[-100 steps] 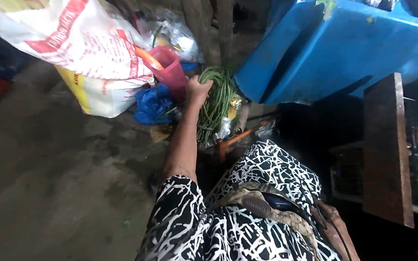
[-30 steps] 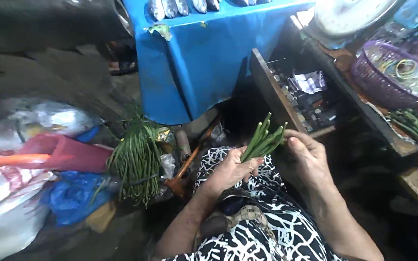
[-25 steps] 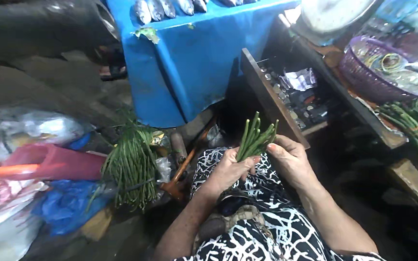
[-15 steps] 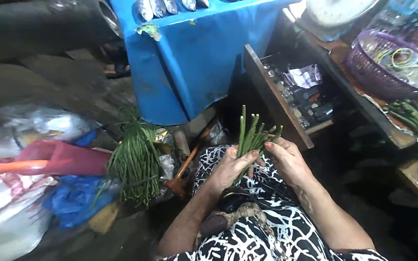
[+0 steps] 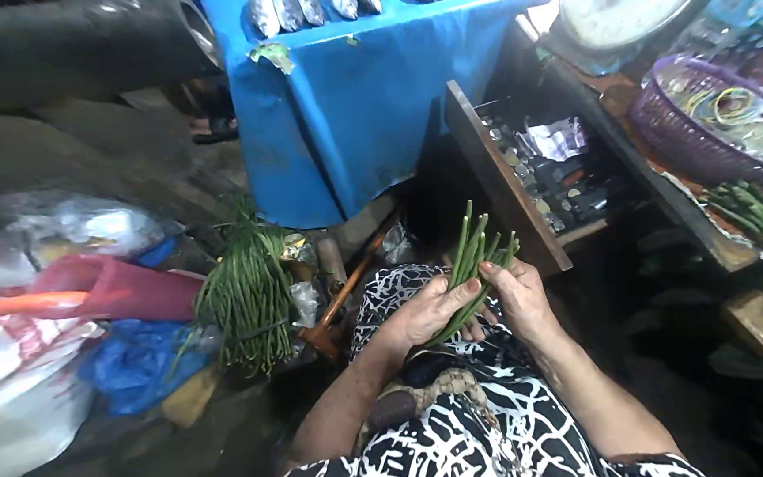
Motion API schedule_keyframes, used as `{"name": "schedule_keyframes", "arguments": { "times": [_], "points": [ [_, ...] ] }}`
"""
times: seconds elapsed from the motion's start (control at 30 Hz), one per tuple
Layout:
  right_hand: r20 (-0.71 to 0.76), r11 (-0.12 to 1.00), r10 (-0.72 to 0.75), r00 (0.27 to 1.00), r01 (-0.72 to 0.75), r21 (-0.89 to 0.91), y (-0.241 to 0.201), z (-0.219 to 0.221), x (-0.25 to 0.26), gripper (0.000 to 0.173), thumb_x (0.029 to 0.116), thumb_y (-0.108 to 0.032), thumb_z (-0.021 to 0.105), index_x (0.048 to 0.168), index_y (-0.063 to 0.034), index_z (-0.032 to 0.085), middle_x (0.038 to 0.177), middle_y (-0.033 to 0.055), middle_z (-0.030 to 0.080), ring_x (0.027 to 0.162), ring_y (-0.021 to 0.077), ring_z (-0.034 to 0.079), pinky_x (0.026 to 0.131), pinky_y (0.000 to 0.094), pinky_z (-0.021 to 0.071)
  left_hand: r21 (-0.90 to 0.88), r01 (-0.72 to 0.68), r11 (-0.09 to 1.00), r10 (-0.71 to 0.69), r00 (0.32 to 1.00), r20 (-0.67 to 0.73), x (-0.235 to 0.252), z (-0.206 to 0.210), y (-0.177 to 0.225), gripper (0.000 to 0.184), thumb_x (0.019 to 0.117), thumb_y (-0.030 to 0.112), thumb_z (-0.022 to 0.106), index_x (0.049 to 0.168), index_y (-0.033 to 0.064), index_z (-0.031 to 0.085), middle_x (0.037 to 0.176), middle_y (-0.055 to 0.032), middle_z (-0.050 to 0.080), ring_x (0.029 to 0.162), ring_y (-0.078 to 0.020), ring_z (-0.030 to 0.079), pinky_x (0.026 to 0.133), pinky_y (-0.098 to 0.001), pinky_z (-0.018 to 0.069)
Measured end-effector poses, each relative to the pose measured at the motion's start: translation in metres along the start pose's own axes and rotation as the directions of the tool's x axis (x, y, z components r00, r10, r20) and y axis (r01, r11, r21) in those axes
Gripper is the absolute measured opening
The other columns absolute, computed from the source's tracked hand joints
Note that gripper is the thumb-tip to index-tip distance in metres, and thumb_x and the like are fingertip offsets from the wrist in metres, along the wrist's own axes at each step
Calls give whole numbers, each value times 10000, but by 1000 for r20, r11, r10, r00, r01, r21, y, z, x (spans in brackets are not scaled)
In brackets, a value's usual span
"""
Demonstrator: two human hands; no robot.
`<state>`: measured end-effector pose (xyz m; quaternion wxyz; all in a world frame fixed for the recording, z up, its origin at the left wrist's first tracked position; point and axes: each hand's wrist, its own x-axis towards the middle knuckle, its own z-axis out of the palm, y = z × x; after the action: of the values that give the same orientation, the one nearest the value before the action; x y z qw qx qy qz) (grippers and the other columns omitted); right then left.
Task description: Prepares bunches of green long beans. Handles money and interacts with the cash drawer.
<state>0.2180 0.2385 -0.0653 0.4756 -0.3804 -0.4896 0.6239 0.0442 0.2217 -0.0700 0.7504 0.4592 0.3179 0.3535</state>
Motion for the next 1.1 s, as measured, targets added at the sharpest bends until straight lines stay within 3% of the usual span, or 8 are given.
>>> {"name": "schedule_keyframes", "arguments": {
  "times": [0.13, 0.4, 0.53, 0.6, 0.67, 0.77, 0.87, 1.1],
  "points": [
    [-97, 997, -59, 994, 54, -54, 4, -3, 3, 264, 1057, -135, 453, 977, -51, 690, 804, 8, 706, 676, 78, 664, 626, 254, 582, 64, 23, 998, -20, 999, -46, 5, -1, -2, 562, 1031, 549, 501, 1206, 21, 579, 927, -68, 765, 737, -185, 752, 669, -317, 646],
    [-190, 998, -59, 980, 56, -21, 8, -3, 7, 238, 1054, -169, 483, 992, -45, 676, 824, 19, 708, 797, 99, 696, 761, 301, 602, 257, -3, 966, 11, 1000, -29, 8, -2, -6, 389, 1067, 405, 493, 1050, 46, 642, 753, 27, 685, 664, -101, 692, 644, -278, 617],
    [111, 978, -164, 980, 147, 149, -4, -1, 2, 731, 958, -422, 691, 1489, -37, 368, 1341, 101, 635, 1088, 199, 699, 939, 394, 605, 333, 95, 938, -93, 995, -23, 4, 4, -4, 265, 859, 283, 790, 1015, 106, 669, 704, 77, 667, 570, -33, 620, 569, -215, 561],
    [149, 967, -179, 972, 146, 210, -20, 2, 8, 931, 895, -242, 771, 1606, -132, 181, 1478, 93, 541, 1044, 195, 716, 888, 369, 623, 368, 185, 911, -187, 982, -30, 3, 7, -4, 270, 775, 257, 861, 924, 137, 670, 688, 77, 660, 566, -33, 613, 561, -208, 544],
    [87, 954, -241, 967, 219, 202, -29, 5, 15, 670, 929, -92, 691, 1524, -90, 383, 1337, 97, 644, 879, 144, 713, 779, 315, 616, 422, 231, 877, -211, 973, -93, 3, 12, 1, 272, 755, 309, 866, 847, 155, 661, 661, 81, 650, 573, -35, 623, 570, -217, 544],
    [105, 917, -398, 912, 394, 58, -28, 10, 18, 166, 1019, -46, 553, 1060, 31, 694, 1049, 105, 733, 899, 132, 714, 828, 310, 617, 461, 104, 882, 5, 973, -229, 4, 23, 8, 331, 754, 214, 871, 1004, 95, 690, 755, 51, 708, 626, -51, 677, 610, -233, 601],
    [346, 845, -430, 834, 507, -172, -21, 9, 13, 296, 1065, -145, 517, 1044, 68, 721, 1182, 168, 736, 1271, 266, 630, 1155, 473, 433, 639, -49, 768, 243, 944, -221, 1, 31, 12, 407, 774, 166, 838, 1121, 48, 660, 936, 47, 710, 810, 11, 676, 745, -199, 595],
    [418, 523, -530, 737, 673, -524, -77, -14, -10, 502, 1096, -406, 404, 1185, -41, 736, 1336, 89, 690, 1416, 278, 506, 1216, 617, 269, 597, -225, 770, 278, 961, 3, 3, 38, 12, 127, 930, 165, 702, 1030, 89, 682, 834, 102, 678, 692, 68, 627, 645, -144, 562]
  ]
}}
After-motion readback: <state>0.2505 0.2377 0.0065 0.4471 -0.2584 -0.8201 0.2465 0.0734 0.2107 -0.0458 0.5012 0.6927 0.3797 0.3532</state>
